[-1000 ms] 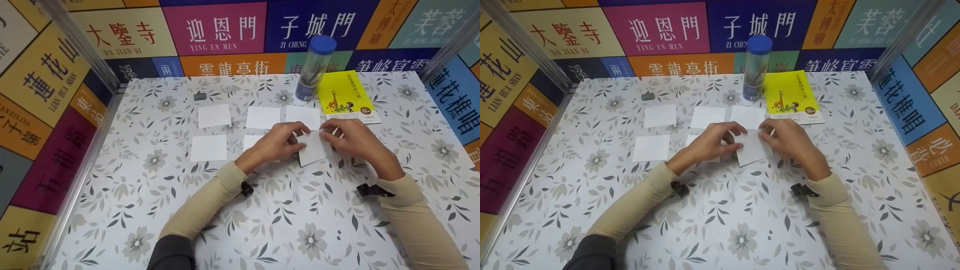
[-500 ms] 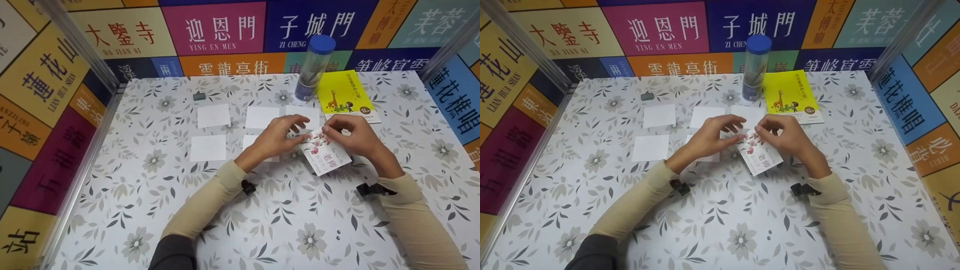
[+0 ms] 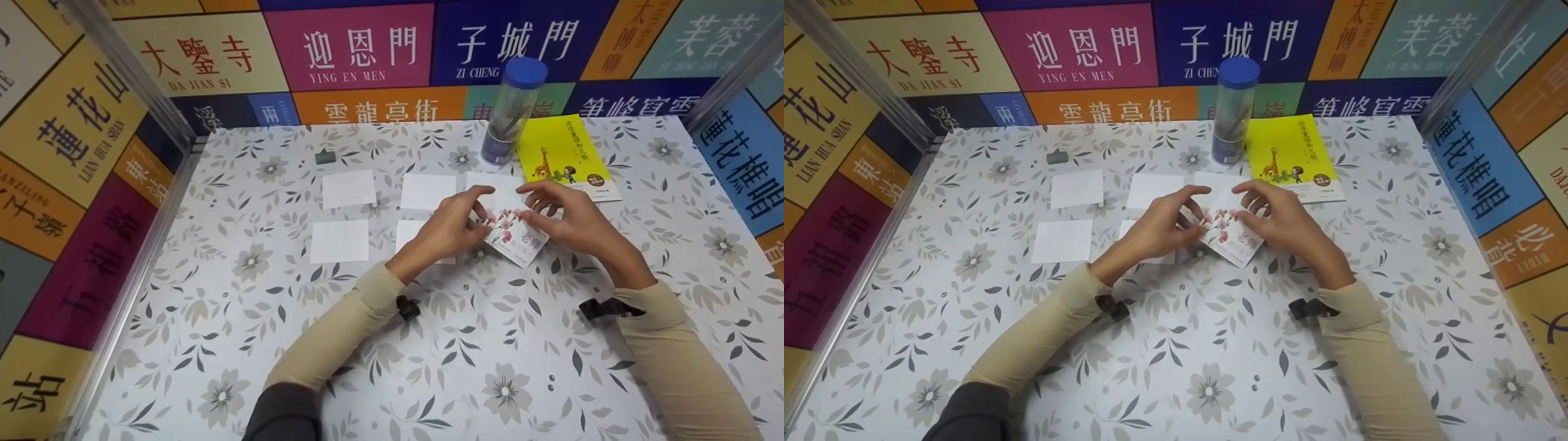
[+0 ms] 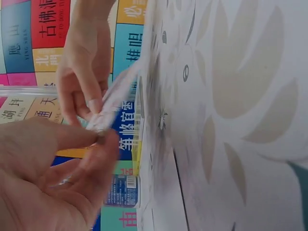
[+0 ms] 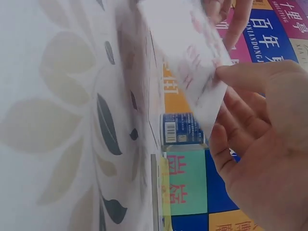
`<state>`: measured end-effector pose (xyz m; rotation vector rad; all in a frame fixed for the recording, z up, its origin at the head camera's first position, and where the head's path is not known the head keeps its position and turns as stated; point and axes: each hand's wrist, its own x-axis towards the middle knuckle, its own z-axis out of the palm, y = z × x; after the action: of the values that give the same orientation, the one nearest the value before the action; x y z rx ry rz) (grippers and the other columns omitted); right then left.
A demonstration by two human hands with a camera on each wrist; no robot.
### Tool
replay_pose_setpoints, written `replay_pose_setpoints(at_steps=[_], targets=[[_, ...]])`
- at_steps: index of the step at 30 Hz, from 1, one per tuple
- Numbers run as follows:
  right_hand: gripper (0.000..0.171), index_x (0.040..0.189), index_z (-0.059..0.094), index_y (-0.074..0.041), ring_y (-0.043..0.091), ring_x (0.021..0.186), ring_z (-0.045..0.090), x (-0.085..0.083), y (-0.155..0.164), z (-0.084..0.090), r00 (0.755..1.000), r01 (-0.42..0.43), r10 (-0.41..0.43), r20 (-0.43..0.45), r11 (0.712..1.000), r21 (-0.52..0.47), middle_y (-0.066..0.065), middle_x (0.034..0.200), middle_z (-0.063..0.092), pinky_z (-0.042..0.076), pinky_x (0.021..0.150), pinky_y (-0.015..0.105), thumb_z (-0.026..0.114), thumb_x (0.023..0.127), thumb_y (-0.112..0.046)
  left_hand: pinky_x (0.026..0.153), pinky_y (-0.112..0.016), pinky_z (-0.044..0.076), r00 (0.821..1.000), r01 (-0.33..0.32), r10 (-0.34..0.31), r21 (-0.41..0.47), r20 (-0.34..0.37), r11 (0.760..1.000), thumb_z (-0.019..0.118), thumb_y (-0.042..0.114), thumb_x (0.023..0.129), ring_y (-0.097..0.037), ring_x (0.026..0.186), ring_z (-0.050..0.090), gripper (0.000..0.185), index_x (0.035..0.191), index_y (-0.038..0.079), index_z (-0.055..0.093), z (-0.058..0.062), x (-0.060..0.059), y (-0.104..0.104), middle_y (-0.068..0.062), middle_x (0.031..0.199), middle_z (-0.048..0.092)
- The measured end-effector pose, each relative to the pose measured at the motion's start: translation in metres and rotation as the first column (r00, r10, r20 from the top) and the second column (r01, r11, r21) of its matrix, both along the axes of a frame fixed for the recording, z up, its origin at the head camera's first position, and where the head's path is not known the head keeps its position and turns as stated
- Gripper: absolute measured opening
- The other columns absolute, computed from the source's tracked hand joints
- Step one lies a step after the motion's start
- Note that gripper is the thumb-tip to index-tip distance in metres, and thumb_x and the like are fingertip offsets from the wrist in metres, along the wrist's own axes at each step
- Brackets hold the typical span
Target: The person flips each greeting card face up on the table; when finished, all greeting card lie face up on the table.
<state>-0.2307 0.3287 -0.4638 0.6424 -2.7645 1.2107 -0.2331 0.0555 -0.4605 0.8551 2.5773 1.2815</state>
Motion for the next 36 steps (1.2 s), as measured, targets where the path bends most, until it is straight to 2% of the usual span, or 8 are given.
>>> replay_pose_setpoints(at_steps=[2,6,8,11,16,22,26,36], targets=[[0.031,0.133,0.075,-0.019,0.009,0.098,0.067,-0.001,0.0,-0.002,1.0,-0.023,0.022,0.004,0.999,0.047,0.006,0.118,0.078,0.052,0.086,0.015,0.077,0.102,-0.015,0.092,-0.03,0.06,1.0,0.021,-0.024,-0.158,-0.019,0.987,0.084,0.017,0.094,-0.02,0.111,0.072,0.088,0.168,0.02,0.036,0.001,0.004,0.0,-0.009,0.136,0.068],[0.026,0.127,0.079,-0.019,0.017,0.107,0.069,-0.002,-0.003,-0.003,0.998,-0.058,0.054,0.031,0.991,0.122,0.001,0.123,0.078,0.054,0.094,0.023,0.074,0.103,-0.01,0.118,-0.041,0.049,0.993,0.026,-0.074,-0.437,-0.095,0.899,0.092,0.036,0.087,-0.025,0.144,0.052,0.113,0.174,0.031,0.021,-0.001,0.014,0.005,-0.004,0.163,0.05],[0.027,0.127,0.079,-0.018,0.022,0.112,0.071,-0.001,-0.007,-0.002,0.997,-0.068,0.063,0.046,0.988,0.137,0.002,0.124,0.078,0.057,0.099,0.032,0.074,0.102,-0.009,0.123,-0.044,0.044,0.988,0.014,-0.088,-0.489,-0.129,0.872,0.092,0.04,0.085,-0.026,0.149,0.048,0.11,0.173,0.03,0.025,-0.004,0.015,0.008,-0.003,0.165,0.049],[0.026,0.126,0.079,-0.016,0.027,0.117,0.072,0.001,-0.011,-0.002,0.996,-0.083,0.077,0.049,0.987,0.136,0.003,0.125,0.078,0.056,0.105,0.043,0.075,0.101,-0.008,0.123,-0.044,0.044,0.983,-0.01,-0.087,-0.521,-0.161,0.853,0.091,0.045,0.086,-0.025,0.148,0.049,0.099,0.167,0.028,0.038,-0.007,0.015,0.012,-0.002,0.161,0.053],[0.042,0.134,0.074,-0.014,0.034,0.134,0.063,0.002,-0.005,-0.004,0.986,-0.121,0.096,0.136,0.974,0.191,0.008,0.137,0.073,0.043,0.121,0.055,0.086,0.095,-0.024,0.124,-0.046,0.043,0.981,-0.032,-0.082,-0.568,-0.173,0.823,0.089,0.055,0.085,-0.028,0.15,0.044,0.09,0.159,0.022,0.05,-0.01,0.013,0.013,-0.007,0.164,0.049],[0.081,0.15,0.062,-0.015,0.042,0.151,0.042,0.005,0.004,-0.001,0.955,-0.18,0.081,0.286,0.924,0.339,0.016,0.159,0.053,0.028,0.128,0.067,0.095,0.082,-0.043,0.136,-0.047,0.027,0.993,-0.027,-0.041,-0.55,-0.112,0.834,0.089,0.059,0.084,-0.034,0.166,0.021,0.076,0.147,0.025,0.066,-0.014,0.006,0.005,-0.013,0.177,0.03],[0.079,0.15,0.062,-0.015,0.043,0.15,0.043,0.004,0.004,0.001,0.955,-0.178,0.075,0.287,0.919,0.352,0.017,0.157,0.054,0.029,0.127,0.068,0.095,0.083,-0.041,0.138,-0.048,0.021,0.995,-0.023,-0.031,-0.527,-0.093,0.85,0.089,0.061,0.083,-0.036,0.168,0.016,0.076,0.148,0.028,0.067,-0.017,0.002,0.001,-0.013,0.18,0.025],[0.078,0.148,0.064,-0.011,0.043,0.147,0.046,0.006,-0.003,0.001,0.959,-0.213,0.122,0.257,0.905,0.368,0.02,0.155,0.056,0.033,0.125,0.067,0.095,0.084,-0.044,0.136,-0.054,0.025,0.992,0.009,-0.075,-0.547,-0.1,0.837,0.083,0.062,0.088,-0.041,0.167,0.017,0.085,0.159,0.025,0.055,-0.012,-0.002,-0.011,-0.018,0.179,0.023]])
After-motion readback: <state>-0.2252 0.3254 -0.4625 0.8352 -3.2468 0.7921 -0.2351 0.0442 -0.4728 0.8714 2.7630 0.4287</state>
